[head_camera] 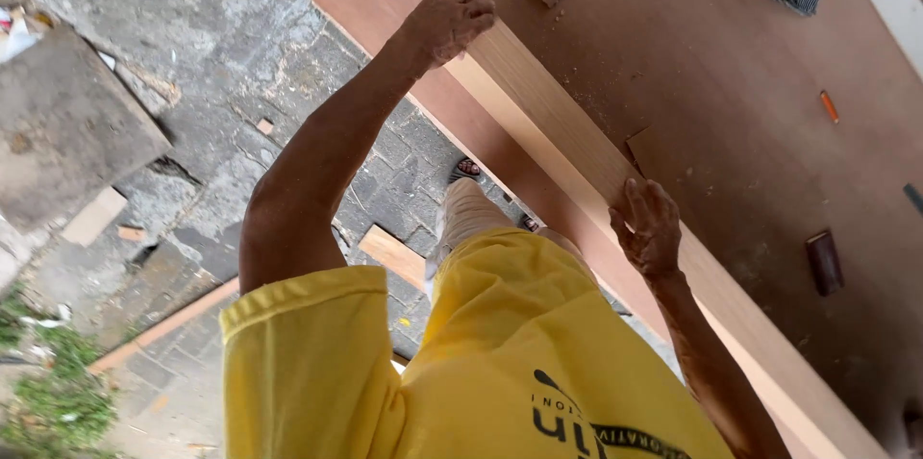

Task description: Sanding the surface of planed wooden boards and checking measurements with a square ruler in a workshop environment.

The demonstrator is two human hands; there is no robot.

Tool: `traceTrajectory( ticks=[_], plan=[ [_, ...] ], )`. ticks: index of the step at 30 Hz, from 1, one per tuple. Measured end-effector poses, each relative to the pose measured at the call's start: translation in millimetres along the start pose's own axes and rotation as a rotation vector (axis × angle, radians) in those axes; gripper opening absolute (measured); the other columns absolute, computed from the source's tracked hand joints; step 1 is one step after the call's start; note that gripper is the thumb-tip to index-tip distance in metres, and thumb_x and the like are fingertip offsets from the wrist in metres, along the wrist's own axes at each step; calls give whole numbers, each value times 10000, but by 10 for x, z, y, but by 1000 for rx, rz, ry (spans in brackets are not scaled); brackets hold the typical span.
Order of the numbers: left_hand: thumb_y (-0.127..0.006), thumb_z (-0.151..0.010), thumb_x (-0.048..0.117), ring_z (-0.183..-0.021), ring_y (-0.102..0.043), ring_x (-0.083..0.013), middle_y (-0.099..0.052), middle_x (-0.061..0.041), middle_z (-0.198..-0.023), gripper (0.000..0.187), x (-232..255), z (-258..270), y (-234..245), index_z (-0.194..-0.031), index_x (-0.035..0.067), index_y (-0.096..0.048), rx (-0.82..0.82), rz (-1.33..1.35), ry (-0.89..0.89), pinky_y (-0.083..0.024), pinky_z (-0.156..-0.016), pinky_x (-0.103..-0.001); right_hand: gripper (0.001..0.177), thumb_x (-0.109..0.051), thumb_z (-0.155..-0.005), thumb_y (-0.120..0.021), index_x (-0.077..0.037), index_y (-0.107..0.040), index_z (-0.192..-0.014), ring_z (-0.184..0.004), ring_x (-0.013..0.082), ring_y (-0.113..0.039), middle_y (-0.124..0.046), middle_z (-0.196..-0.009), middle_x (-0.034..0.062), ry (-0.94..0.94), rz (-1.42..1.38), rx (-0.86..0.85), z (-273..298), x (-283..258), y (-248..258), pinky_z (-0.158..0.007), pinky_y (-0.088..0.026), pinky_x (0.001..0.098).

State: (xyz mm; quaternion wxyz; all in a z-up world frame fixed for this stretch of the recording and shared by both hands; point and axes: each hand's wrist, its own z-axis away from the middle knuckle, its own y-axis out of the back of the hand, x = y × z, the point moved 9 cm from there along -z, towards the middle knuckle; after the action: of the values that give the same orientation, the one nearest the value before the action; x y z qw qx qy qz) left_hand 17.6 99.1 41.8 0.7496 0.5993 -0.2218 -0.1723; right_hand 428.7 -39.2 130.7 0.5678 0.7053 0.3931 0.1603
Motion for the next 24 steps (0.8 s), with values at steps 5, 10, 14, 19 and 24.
traceTrajectory(
  ticks=[5,10,14,19,24],
  plan=[
    [-529,-1007,595,-1571,-74,-320,-60,-34,-1732,843,303,406,162,-1656,174,-196,-137,230,458,-183,-1205,-644,538,-408,-1066,-575,10,-638,-1399,-1141,476,-645,-662,-1248,345,70,160,-51,-22,57,-73,-888,-554,564],
    [-403,-952,853,-1566,32,-350,67,-32,-1704,1037,673,256,-106,-1659,113,-237,226,479,839,-189,-1173,-717,536,-336,-1025,-603,14,-566,-1429,-1116,481,-620,-613,-1247,315,63,115,-162,-119,84,-87,-890,-548,584],
    [-839,-1002,718,-1594,-218,-561,133,-53,-1751,1148,812,86,-600,-1695,306,-22,681,631,1056,-506,-1076,-696,515,-306,-1013,-671,-10,-566,-1421,-1046,480,-621,-585,-1221,295,71,108,-165,-164,74,-54,-797,-572,561],
    [-879,-967,452,-1199,-741,-379,-89,-113,-1739,973,873,43,-591,-1623,333,-170,922,962,1073,-682,-889,-577,471,-266,-1030,-685,40,-596,-1377,-1087,419,-646,-656,-1224,263,204,-57,-246,-322,166,61,-850,-577,531],
    [-913,-952,374,-1269,-700,-444,-378,-59,-1667,948,784,-51,-548,-1597,294,-222,1070,932,1026,-693,-906,-554,370,-317,-1122,-516,31,-641,-1135,-835,324,-672,-715,-975,152,398,-283,-454,-787,470,-136,-679,-534,429]
  ],
)
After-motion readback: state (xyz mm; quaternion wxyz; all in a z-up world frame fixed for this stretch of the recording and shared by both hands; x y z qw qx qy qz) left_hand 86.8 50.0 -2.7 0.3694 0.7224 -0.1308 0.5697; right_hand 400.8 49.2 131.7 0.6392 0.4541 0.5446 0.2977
